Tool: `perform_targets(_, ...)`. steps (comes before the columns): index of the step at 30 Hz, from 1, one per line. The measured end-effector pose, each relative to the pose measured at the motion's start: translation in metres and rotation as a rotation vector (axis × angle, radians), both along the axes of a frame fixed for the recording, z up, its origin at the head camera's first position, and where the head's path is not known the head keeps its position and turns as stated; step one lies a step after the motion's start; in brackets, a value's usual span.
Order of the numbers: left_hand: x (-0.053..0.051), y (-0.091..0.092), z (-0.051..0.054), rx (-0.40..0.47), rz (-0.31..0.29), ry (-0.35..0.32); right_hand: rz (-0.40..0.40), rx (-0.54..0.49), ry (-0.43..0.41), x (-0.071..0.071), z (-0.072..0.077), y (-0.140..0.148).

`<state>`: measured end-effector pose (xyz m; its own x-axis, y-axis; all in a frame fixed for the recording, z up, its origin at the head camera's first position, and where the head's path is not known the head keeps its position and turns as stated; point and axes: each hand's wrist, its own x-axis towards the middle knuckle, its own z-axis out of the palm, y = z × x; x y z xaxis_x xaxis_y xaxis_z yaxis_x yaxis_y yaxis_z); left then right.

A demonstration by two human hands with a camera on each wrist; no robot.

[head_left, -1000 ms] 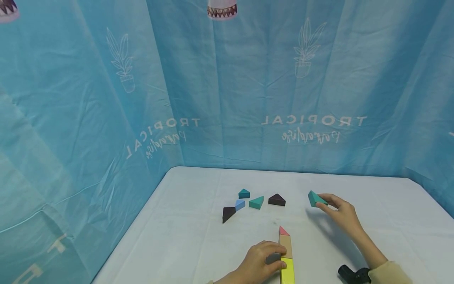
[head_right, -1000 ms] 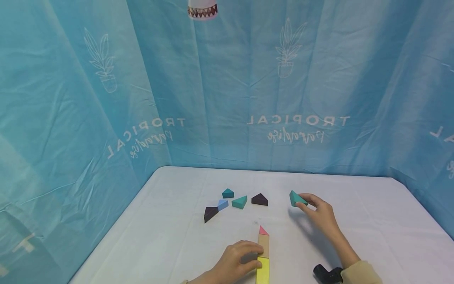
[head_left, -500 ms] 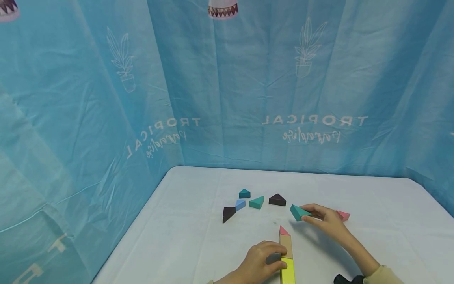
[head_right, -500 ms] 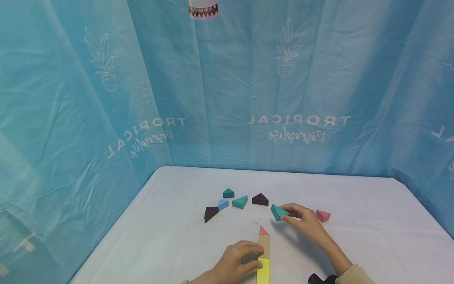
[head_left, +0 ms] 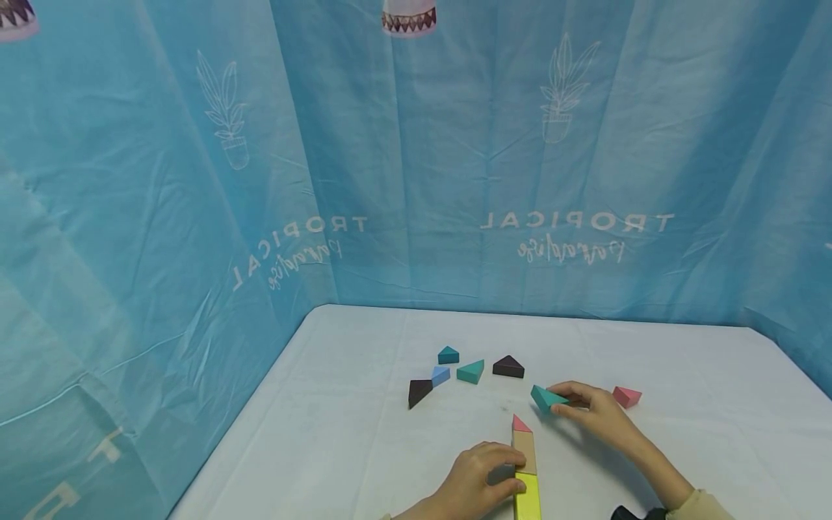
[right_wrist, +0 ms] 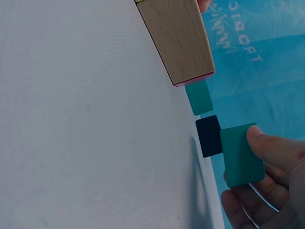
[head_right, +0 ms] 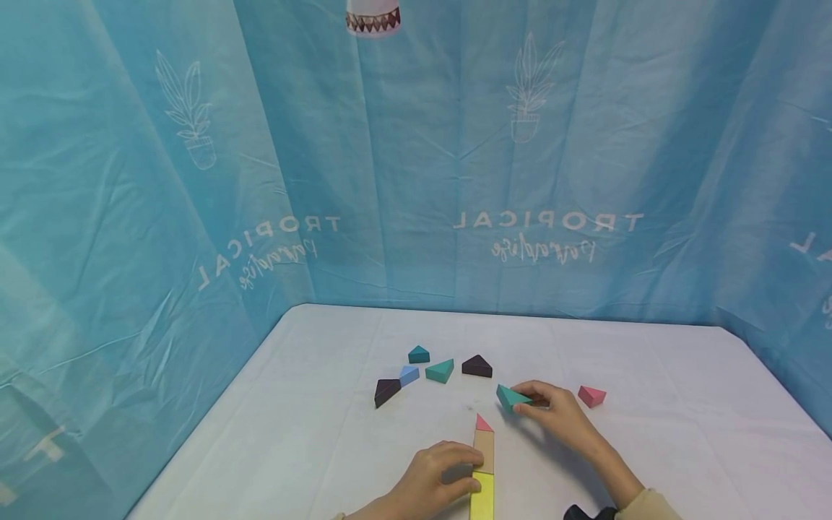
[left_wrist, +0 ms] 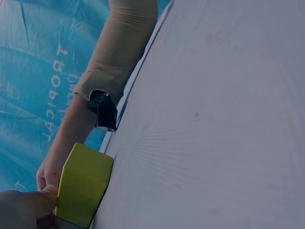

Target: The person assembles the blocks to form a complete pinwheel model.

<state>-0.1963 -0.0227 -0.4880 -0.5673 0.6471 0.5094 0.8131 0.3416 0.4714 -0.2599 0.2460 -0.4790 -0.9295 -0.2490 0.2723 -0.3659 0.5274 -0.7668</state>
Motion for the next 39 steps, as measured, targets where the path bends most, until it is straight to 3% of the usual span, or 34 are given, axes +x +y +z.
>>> perform_targets(11, -0.001, 0.0004, 0.0007, -0.021, 0.006, -0.013, 0.006, 0.049, -0.012, -0.0018, -0.0024, -0.0007)
perform_targets(26, -0.0009, -0.0003, -0.0005, -0.015, -0.003, -0.021, 0.091, 0.033, -0.004, -0.0027, -0.0061, -0.0009)
perform_targets(39, -0.0007, -0.0004, -0.0018, -0.004, -0.007, -0.009, 0.156, 0.047, -0.056, -0.0014, -0.0054, -0.0084)
